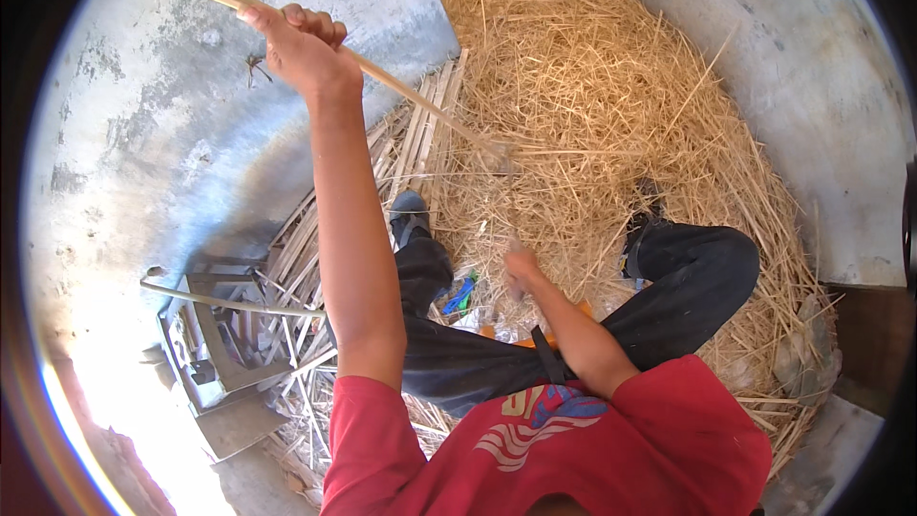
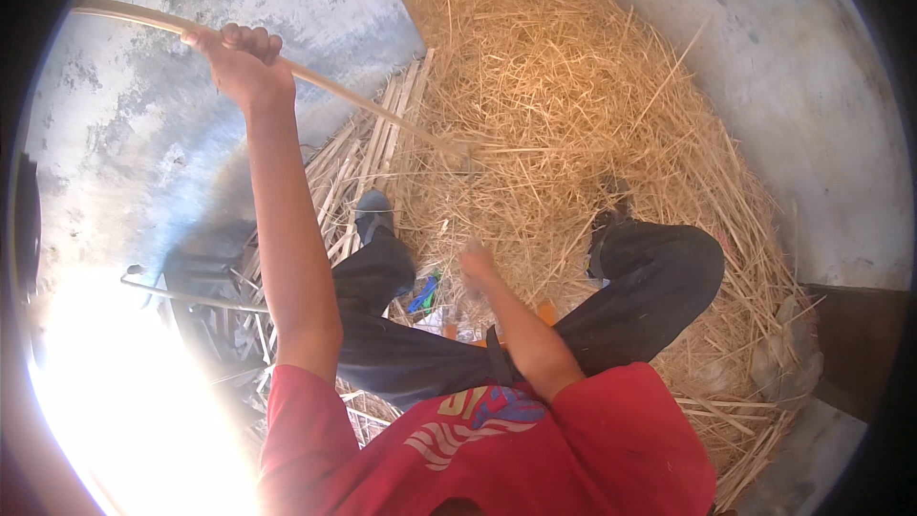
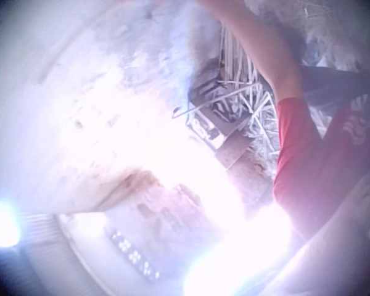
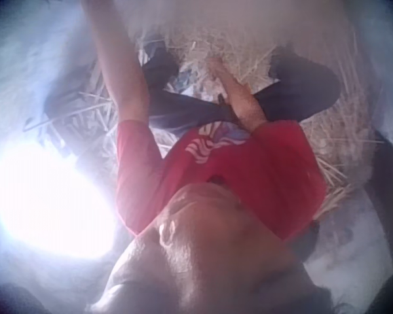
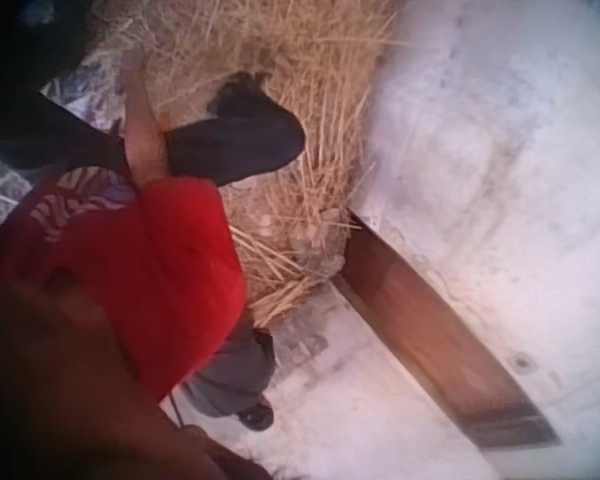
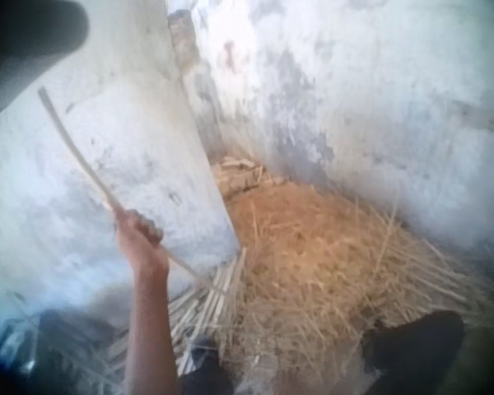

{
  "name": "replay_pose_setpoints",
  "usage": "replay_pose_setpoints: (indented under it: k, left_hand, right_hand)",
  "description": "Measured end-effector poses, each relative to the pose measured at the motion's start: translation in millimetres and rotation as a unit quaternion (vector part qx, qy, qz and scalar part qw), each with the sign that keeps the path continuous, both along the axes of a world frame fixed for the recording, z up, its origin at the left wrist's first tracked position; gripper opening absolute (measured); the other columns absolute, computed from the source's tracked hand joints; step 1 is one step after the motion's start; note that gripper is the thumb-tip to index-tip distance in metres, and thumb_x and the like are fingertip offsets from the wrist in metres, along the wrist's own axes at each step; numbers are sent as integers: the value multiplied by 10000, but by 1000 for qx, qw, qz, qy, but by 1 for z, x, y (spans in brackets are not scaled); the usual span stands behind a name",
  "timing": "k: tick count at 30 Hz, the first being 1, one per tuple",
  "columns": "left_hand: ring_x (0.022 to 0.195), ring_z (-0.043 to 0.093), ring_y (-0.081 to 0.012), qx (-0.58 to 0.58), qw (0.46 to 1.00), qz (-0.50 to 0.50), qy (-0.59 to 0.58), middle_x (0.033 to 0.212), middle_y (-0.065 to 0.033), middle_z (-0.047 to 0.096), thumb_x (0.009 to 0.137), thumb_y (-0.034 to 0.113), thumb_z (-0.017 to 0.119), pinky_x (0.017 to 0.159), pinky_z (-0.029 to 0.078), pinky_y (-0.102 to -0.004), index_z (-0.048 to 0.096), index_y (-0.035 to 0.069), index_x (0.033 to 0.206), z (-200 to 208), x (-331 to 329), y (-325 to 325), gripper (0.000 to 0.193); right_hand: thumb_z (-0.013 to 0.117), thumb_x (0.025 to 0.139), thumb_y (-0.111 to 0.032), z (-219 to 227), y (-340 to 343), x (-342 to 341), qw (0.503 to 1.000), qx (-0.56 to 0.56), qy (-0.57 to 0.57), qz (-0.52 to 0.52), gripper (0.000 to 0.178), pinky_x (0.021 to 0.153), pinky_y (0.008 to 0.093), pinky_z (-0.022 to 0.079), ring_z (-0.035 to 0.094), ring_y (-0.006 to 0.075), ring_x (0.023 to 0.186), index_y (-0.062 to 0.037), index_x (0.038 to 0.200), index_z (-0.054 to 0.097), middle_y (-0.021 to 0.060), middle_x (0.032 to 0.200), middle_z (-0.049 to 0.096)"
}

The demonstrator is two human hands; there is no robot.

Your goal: The person sits on a straw-covered floor and uses a small knife to shave a long bamboo stick. They hold the stick with one hand and scrape the surface with the knife in the other, removing thin strips of material. The person occasionally pauses to inspect the stick before continuing the shaving process.

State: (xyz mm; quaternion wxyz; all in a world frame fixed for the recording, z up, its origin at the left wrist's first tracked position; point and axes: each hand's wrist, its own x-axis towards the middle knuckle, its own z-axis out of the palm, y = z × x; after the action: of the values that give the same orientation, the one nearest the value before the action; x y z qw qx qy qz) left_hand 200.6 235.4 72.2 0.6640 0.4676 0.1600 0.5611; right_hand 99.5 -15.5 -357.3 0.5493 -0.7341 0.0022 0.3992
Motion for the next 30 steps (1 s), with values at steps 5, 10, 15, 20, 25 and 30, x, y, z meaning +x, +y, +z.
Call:
replay_pose_setpoints:
  k: [5, 10, 15, 20, 25, 30]
  left_hand:
    - [552, 174, -125, 12, 999, -30, 7, 594, 39, 194, 978, 624, 351, 539, 196, -293, 330, 111, 702, 6, 2, -5, 583]
    - [559, 165, -132, 1, 995, -96, 4, 593, 33, 185, 967, 644, 357, 537, 192, -294, 303, 117, 680, 4, 0, -2, 603]
    - [516, 187, -122, 5, 994, -110, -13, 592, 26, 202, 924, 675, 436, 504, 198, -306, 351, 105, 691, 4, 16, -10, 621]
    - [508, 199, -118, 3, 996, -85, 5, 581, 25, 225, 917, 687, 433, 498, 202, -302, 350, 111, 693, 4, 1, 4, 624]
    - [482, 238, -109, -21, 996, -74, 36, 549, 34, 266, 961, 641, 377, 468, 245, -271, 340, 128, 658, -9, 0, 1, 596]
    - [427, 215, -99, -47, 997, 44, 32, 495, 62, 254, 1010, 567, 255, 384, 210, -244, 304, 167, 621, 19, -45, -9, 560]
  right_hand:
    - [528, 794, -26, 13, -8, -5, 997, 23, 61, -45, 36, 329, 331, 348, 454, 160, 370, -22, 772, 500, 55, 568, 498]
    - [607, 773, -76, 130, 47, 5, 983, 165, -76, -10, 109, 417, 319, 401, 514, 145, 462, -8, 785, 523, 46, 602, 536]
    - [597, 762, -88, 65, 52, -3, 931, 117, -336, -81, 153, 514, 356, 433, 497, 138, 538, 24, 857, 553, 87, 607, 515]
    - [570, 830, -141, -13, -42, -4, 992, -101, 37, 58, 328, 675, 429, 480, 626, 298, 830, 38, 1101, 604, 187, 942, 647]
    - [611, 766, -76, 48, -62, 25, 992, -46, 115, -36, 105, 432, 381, 434, 532, 180, 453, 10, 803, 564, 63, 566, 516]
    - [629, 784, -62, 221, -120, 64, 992, 74, -30, -96, 128, 343, 259, 376, 460, 93, 392, -37, 875, 543, 16, 562, 488]
